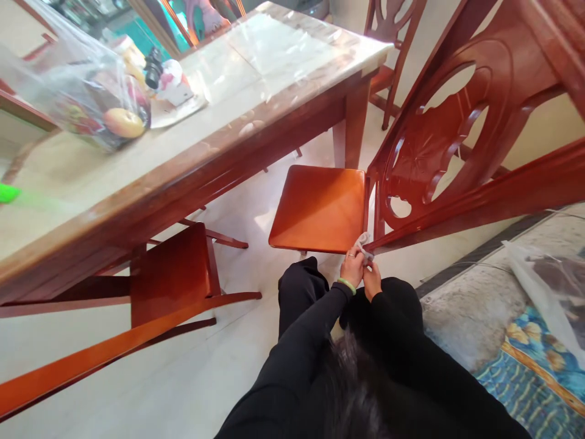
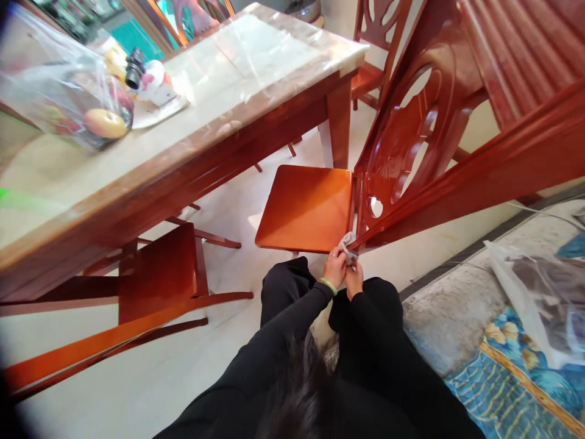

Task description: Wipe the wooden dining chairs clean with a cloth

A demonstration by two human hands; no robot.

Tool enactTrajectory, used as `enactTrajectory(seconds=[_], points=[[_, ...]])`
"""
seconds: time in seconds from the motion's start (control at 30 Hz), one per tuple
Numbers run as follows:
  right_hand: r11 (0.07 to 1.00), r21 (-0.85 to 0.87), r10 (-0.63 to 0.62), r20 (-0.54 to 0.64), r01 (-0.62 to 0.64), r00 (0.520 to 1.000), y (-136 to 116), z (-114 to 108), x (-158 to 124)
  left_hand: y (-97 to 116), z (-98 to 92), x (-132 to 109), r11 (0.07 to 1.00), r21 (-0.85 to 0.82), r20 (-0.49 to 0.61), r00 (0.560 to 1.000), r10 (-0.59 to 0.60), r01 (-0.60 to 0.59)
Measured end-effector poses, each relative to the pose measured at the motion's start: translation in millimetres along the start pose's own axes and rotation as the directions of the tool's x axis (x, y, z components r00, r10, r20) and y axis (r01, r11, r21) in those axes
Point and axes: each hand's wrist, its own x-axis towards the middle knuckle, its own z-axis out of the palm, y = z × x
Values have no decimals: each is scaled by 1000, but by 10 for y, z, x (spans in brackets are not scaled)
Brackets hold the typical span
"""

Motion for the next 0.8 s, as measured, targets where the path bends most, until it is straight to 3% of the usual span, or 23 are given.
enactTrajectory(seconds=[0.07,0.17,0.23,0.27,0.3,0.33,0.4,0.43,0.47,0.5,0.57,0.6,0.7,0.73,0.77,0.8], points=[[999,50,15,34,-17,999,-159,-47,-66,99,-76,-40,1000,-16,-35,999,-9,8],[992,122,-30,-32,33,999,-495,-220,-251,341,-186,-118,999,-47,-120,993,3,-9],[978,164,-110,-104,126,989,-827,-411,-386,625,-269,-166,984,-98,-223,967,124,-148],[960,183,-187,-148,213,971,-1041,-521,-439,816,-324,-172,954,-120,-297,927,230,-275],[928,193,-283,-196,320,939,-1289,-636,-472,1041,-392,-154,896,-128,-382,855,351,-425],[866,187,-411,-261,464,873,-1571,-749,-483,1297,-476,-109,812,-113,-471,750,464,-573],[690,107,-644,-360,716,675,-2197,-954,-442,1861,-676,62,654,-18,-588,537,605,-757],[623,45,-719,-361,781,594,-2506,-1036,-399,2138,-779,175,601,32,-623,454,637,-799],[562,-16,-774,-364,827,518,-2785,-1100,-349,2386,-873,292,563,82,-648,385,657,-822],[513,-63,-802,-391,856,451,-3011,-1142,-299,2584,-948,401,540,97,-655,355,668,-836],[491,-115,-816,-408,864,410,-3233,-1156,-218,2771,-1020,552,511,84,-632,351,691,-855],[512,-121,-810,-399,851,431,-3215,-1129,-190,2746,-1012,584,526,70,-607,383,697,-848],[659,-111,-740,-269,744,616,-2747,-960,-136,2301,-853,522,652,65,-530,528,664,-755],[714,-105,-696,-214,693,685,-2522,-895,-120,2097,-776,467,670,67,-532,542,651,-739],[748,-93,-663,-160,658,731,-2302,-838,-104,1904,-701,406,693,65,-533,562,632,-718],[769,-70,-639,-123,635,759,-2103,-793,-86,1739,-633,342,737,62,-515,611,601,-673]])
